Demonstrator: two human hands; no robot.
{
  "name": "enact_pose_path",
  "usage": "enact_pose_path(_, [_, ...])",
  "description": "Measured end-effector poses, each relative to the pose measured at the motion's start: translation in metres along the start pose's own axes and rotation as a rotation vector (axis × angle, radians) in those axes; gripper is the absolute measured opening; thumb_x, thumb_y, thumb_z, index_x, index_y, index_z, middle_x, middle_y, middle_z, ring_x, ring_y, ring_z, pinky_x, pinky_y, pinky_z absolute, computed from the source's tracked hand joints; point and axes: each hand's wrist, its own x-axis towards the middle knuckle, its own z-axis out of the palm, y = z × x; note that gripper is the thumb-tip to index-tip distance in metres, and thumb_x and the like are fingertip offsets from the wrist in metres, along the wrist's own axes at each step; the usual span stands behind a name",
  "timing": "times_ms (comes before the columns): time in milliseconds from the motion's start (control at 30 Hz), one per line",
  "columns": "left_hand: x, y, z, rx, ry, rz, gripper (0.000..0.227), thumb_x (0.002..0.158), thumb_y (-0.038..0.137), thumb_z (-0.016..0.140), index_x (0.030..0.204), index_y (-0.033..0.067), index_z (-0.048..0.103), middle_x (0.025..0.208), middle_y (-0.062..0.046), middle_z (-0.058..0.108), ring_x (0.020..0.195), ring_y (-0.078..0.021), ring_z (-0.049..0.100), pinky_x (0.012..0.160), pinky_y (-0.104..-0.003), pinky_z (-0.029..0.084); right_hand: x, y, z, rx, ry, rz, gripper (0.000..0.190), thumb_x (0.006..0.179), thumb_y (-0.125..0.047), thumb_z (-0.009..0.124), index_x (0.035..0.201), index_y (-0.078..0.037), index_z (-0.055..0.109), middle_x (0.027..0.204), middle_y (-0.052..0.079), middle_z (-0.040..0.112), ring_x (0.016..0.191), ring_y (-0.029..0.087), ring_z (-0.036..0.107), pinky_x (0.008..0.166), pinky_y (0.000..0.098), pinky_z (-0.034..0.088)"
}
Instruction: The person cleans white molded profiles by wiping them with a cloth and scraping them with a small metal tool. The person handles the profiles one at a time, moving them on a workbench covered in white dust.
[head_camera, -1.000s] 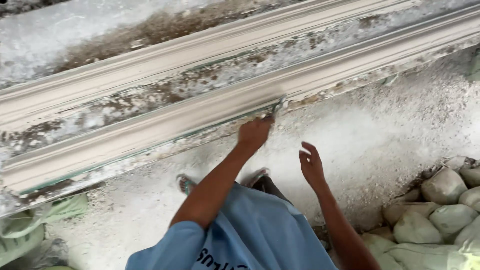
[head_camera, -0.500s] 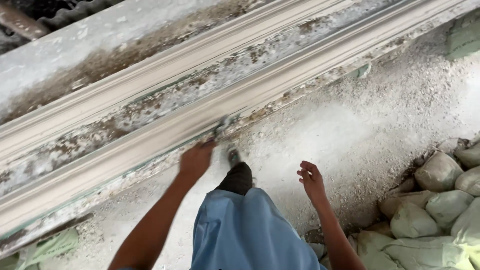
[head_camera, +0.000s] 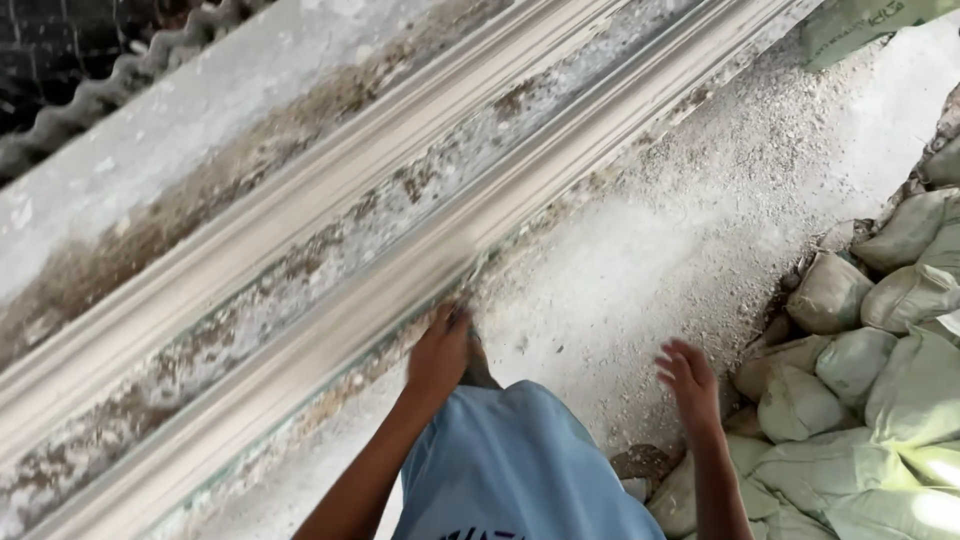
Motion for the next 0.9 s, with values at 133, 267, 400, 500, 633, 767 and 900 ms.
enact_pose_path(133, [-0.065,-0.022,-0.035,0.031,-0.005,-0.092,0.038,0.09,0.009,0.057,0.127,0.0153,0.064,0.132,-0.01,0.062,0.099,-0.0358,0.072,0.081,-0.049,0.06,-0.004,0.036,-0.015,0.031,0.064,0.103,0.045,0.105,-0.026,0.053,0.142,-0.001,0.053,0.137,0.015,0.065,0.117,0.028,0.067,0.093,0.0403,0.055])
enact_pose_path(267, [-0.03,-0.001,-0.019,0.268,-0.096,-0.17,0.034,0.093,0.016,0.058,0.126,0.0186,0.065,0.112,-0.011,0.064,0.081,-0.0333,0.074,0.066,-0.047,0.061,0.038,0.01,0.039,0.027,-0.027,0.154,0.042,0.103,-0.025,0.055,0.138,-0.003,0.056,0.13,0.013,0.068,0.114,0.025,0.069,0.091,0.0382,0.056])
enact_pose_path(400, [0.044,0.052,0.021,0.221,0.063,-0.034,0.036,0.092,0.014,0.059,0.126,0.0199,0.067,0.105,-0.012,0.064,0.072,-0.0331,0.073,0.058,-0.044,0.061,0.096,-0.053,0.102,-0.069,-0.276,0.05,0.034,0.105,-0.019,0.056,0.134,-0.002,0.059,0.122,0.011,0.07,0.107,0.02,0.07,0.085,0.0332,0.054])
enact_pose_path(500, [0.069,0.059,0.052,0.173,0.129,-0.028,0.034,0.096,0.013,0.059,0.128,0.0215,0.067,0.109,-0.011,0.066,0.074,-0.0325,0.073,0.06,-0.043,0.061,0.138,-0.104,0.121,-0.099,-0.456,-0.082,0.033,0.105,-0.017,0.051,0.134,-0.004,0.057,0.126,0.007,0.069,0.108,0.018,0.07,0.085,0.0314,0.055])
enact_pose_path(633, [0.049,0.026,0.041,0.193,0.179,0.048,0.053,0.076,0.009,0.063,0.126,0.0238,0.07,0.119,-0.012,0.069,0.075,-0.0347,0.072,0.062,-0.046,0.06,0.189,-0.125,0.09,-0.154,-0.599,-0.161,0.032,0.106,-0.017,0.05,0.135,-0.006,0.057,0.128,0.007,0.067,0.109,0.018,0.07,0.087,0.0318,0.056])
enact_pose_path(767, [0.036,0.031,0.007,0.193,0.05,-0.221,0.04,0.094,0.014,0.059,0.127,0.0334,0.072,0.112,-0.007,0.071,0.088,-0.0306,0.073,0.072,-0.045,0.061,0.263,-0.108,0.016,-0.144,-0.602,-0.146,0.032,0.107,-0.019,0.052,0.136,-0.007,0.057,0.127,0.009,0.068,0.11,0.019,0.07,0.088,0.0341,0.057])
enact_pose_path(900, [0.104,0.07,0.063,0.103,0.106,-0.236,0.033,0.1,0.02,0.056,0.129,0.0288,0.07,0.117,-0.013,0.072,0.091,-0.0342,0.072,0.075,-0.047,0.061,0.301,-0.103,-0.048,-0.163,-0.461,-0.039,0.033,0.106,-0.02,0.053,0.136,-0.006,0.058,0.126,0.01,0.069,0.11,0.022,0.069,0.088,0.0367,0.056])
